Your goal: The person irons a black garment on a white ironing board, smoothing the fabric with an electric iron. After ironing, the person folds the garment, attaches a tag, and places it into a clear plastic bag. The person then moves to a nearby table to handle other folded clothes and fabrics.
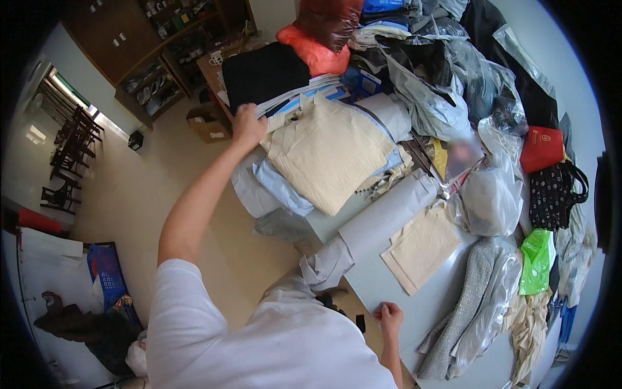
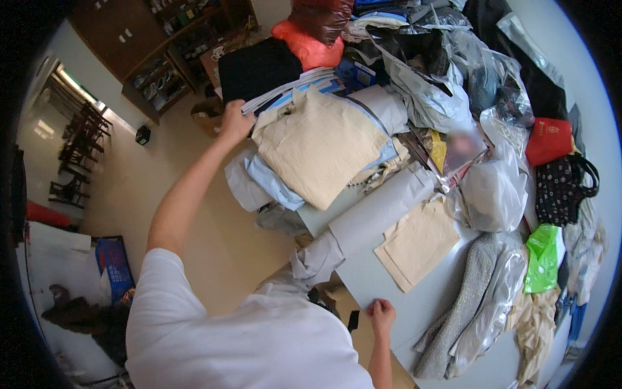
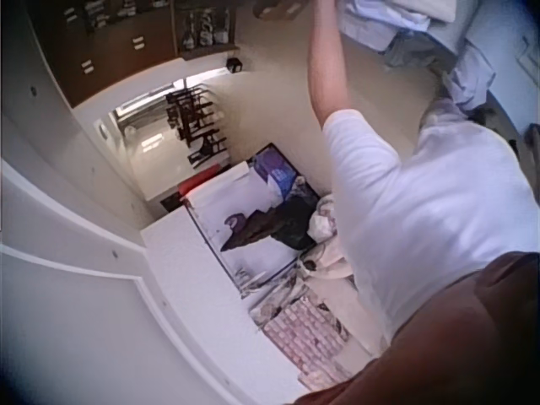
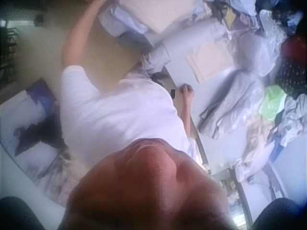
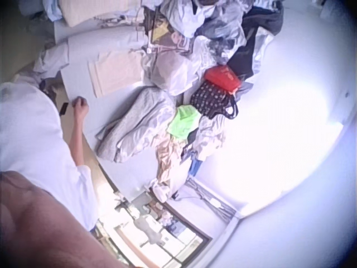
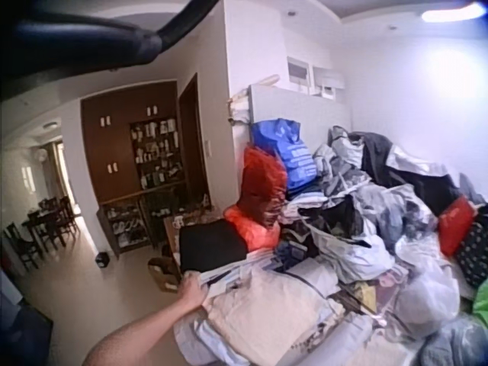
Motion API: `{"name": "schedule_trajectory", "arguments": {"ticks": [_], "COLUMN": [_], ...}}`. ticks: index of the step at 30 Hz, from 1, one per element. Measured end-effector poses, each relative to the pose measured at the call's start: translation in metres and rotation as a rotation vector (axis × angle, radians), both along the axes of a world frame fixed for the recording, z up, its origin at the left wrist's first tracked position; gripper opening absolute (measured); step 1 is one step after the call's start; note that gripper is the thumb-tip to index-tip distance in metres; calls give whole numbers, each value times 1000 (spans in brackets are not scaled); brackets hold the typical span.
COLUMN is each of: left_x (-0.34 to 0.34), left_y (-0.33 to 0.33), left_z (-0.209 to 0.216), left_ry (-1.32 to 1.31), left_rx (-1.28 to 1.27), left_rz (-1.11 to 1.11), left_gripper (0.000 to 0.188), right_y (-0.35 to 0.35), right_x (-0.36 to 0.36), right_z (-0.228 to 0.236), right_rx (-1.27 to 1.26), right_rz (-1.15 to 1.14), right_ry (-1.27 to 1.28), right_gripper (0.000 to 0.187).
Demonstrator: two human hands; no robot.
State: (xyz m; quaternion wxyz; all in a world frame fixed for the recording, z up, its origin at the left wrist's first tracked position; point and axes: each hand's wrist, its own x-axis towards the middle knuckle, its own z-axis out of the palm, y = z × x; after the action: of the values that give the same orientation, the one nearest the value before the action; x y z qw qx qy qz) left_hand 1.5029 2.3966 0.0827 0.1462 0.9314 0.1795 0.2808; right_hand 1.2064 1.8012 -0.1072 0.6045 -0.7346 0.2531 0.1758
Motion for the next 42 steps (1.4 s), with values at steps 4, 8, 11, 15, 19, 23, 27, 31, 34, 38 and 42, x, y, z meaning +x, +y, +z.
{"name": "schedule_trajectory", "arguments": {"ticks": [4, 8, 11, 15, 19, 23, 27, 31, 34, 38, 42], "left_x": [69, 124, 153, 158, 151, 157, 161, 134, 141, 140, 128], "left_y": [82, 177, 203, 222, 243, 229, 244, 234, 209, 216, 192], "left_z": [44, 32, -1, -11, -7, 8, -3, -6, -13, -44, -50], "left_ry": [179, 346, 184, 36, -5, -3, 149, 228, 77, -121, -234], "left_rx": [-168, -325, -487, -1027, -1355, -1427, -1576, -1515, -1291, -1329, -1351], "left_rz": [344, 452, 403, 349, 285, 282, 147, 109, 199, 361, 459], "left_gripper": [49, 41, 41, 44, 53, 58, 63, 55, 62, 54, 50], "right_y": [2, 43, 75, 123, 152, 167, 181, 187, 190, 191, 195], "right_x": [-8, -23, -42, -38, -24, -28, -35, -26, -34, -32, -38], "right_z": [-14, -4, 0, 17, 19, 20, 12, 28, 20, 12, 10], "right_rx": [-80, -42, -110, -242, -226, -221, -237, -282, -261, -273, -251], "right_rz": [-119, -313, -318, -212, -222, -282, -275, -202, -245, -190, -234], "right_ry": [-6, 34, 58, 99, 119, 139, 174, 204, 215, 220, 218], "right_gripper": [13, 13, 13, 17, 18, 18, 18, 20, 19, 21, 22]}}
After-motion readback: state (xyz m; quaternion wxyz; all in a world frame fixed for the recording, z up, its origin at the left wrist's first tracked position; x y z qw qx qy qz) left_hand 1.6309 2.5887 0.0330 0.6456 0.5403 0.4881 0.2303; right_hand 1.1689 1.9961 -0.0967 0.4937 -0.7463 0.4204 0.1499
